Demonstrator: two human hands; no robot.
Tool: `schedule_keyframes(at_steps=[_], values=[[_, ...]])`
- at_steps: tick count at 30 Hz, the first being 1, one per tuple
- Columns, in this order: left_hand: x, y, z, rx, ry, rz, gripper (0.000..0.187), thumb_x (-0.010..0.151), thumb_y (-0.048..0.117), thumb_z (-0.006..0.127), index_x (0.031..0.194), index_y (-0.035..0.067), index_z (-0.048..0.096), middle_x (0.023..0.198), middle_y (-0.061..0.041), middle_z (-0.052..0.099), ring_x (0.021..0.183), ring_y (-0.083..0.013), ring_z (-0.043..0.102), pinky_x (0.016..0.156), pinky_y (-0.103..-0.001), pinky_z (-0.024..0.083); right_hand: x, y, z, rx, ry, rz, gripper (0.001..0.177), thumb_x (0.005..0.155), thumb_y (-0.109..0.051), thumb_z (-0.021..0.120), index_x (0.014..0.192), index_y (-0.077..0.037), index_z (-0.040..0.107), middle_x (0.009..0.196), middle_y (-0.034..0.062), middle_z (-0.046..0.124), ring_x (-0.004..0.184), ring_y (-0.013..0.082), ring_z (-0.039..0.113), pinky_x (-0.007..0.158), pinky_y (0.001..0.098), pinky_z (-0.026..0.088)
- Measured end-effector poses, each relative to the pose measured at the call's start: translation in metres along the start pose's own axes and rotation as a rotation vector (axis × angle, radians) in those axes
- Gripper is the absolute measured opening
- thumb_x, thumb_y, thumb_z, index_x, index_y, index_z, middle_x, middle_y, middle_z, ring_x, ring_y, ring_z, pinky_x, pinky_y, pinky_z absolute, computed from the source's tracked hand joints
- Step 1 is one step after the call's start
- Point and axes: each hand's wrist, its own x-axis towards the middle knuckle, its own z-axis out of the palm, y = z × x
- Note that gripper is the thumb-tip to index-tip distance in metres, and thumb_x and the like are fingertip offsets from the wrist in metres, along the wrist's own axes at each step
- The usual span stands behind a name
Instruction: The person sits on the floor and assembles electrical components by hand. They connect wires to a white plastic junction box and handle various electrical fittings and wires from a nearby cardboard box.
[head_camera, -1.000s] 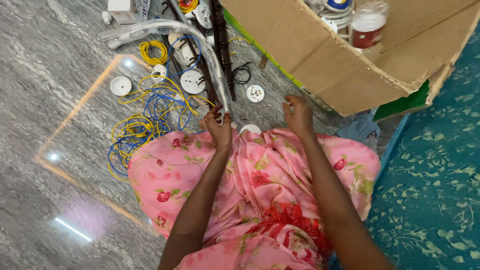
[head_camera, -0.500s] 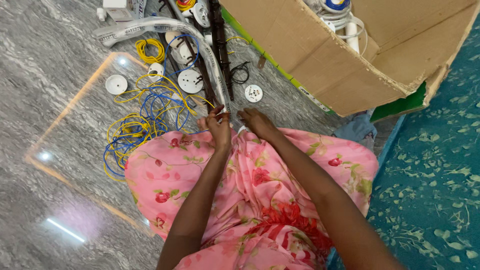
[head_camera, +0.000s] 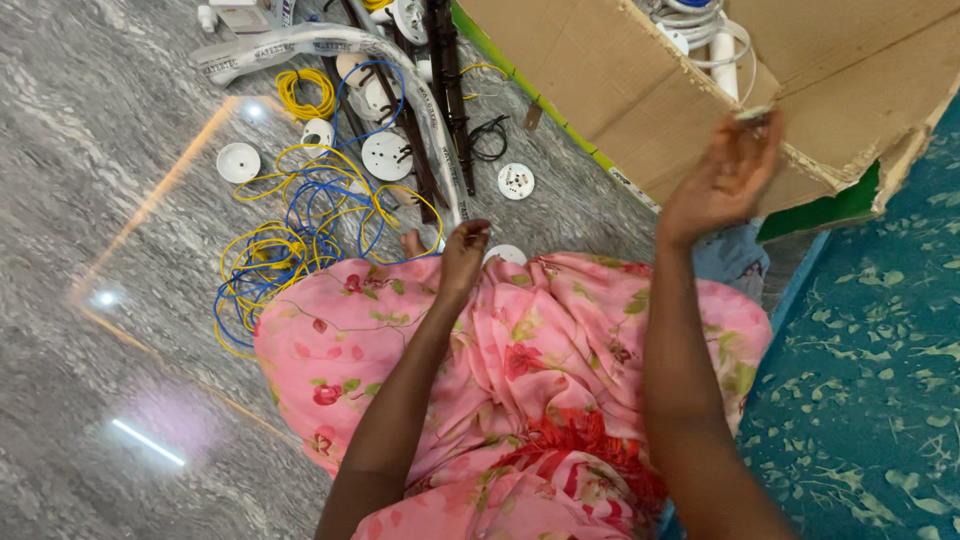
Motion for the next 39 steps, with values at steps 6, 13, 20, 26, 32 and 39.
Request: schedule_keyframes(at_steps=[6,13,20,26,32,39], values=[[-0.025,-0.002,0.021,0.624,-0.891,-0.116,0.052,0.094,0.03,0.067,0.138,0.004,0.06,0.127,-0.019,0.068,0.111,-0.0284,0.067,0.097,-0.037,0.053,0.039,-0.016,-0.038,-0.511,-0.138,-0.333,0.049,0.111,0.003,0.067,0.156,0.001,0.046,0.165,0.016,0.035,0.151,0.0317,0.051,0.123,0.0403,0.054],[-0.023,-0.076,0.011,0.371,-1.233,-0.175,0.043,0.096,0.03,0.065,0.114,-0.009,0.072,0.103,-0.019,0.073,0.086,-0.0157,0.063,0.077,-0.034,0.056,-0.109,0.046,0.036,-0.413,-0.965,0.035,0.026,0.093,-0.008,0.074,0.118,-0.003,0.068,0.115,0.0188,0.071,0.096,0.0329,0.071,0.088,0.0416,0.056],[-0.033,-0.096,0.024,0.139,-1.306,0.04,0.044,0.092,0.029,0.067,0.12,-0.006,0.07,0.115,-0.015,0.075,0.098,-0.0173,0.068,0.087,-0.033,0.055,-0.192,0.09,0.016,-0.834,-1.808,-0.183,0.068,0.065,-0.008,0.08,0.129,-0.009,0.057,0.129,0.0171,0.056,0.127,0.0373,0.051,0.099,0.0534,0.044],[-0.032,-0.071,0.025,0.305,-1.275,-0.085,0.05,0.083,0.033,0.069,0.116,-0.005,0.069,0.105,-0.013,0.076,0.089,-0.0197,0.068,0.079,-0.036,0.056,-0.215,0.117,0.006,-0.881,-1.823,-0.154,0.057,0.07,-0.003,0.074,0.125,-0.007,0.055,0.13,0.0177,0.056,0.128,0.0381,0.051,0.102,0.0583,0.042],[-0.031,-0.075,0.03,0.36,-1.239,0.018,0.045,0.084,0.034,0.069,0.107,-0.004,0.075,0.097,-0.01,0.077,0.083,-0.0163,0.069,0.074,-0.033,0.055,-0.194,0.102,0.017,-0.747,-1.682,0.052,0.045,0.075,-0.008,0.079,0.116,-0.005,0.06,0.113,0.02,0.067,0.106,0.0346,0.064,0.086,0.0505,0.049],[-0.031,-0.052,0.015,0.446,-1.137,-0.282,0.036,0.077,0.025,0.074,0.091,-0.008,0.074,0.075,-0.008,0.068,0.063,-0.0121,0.057,0.055,-0.035,0.047,-0.056,0.044,0.012,-0.355,-0.567,0.074,0.025,0.091,-0.009,0.089,0.1,0.0,0.068,0.092,0.0093,0.067,0.087,0.0163,0.062,0.077,0.0331,0.053]])
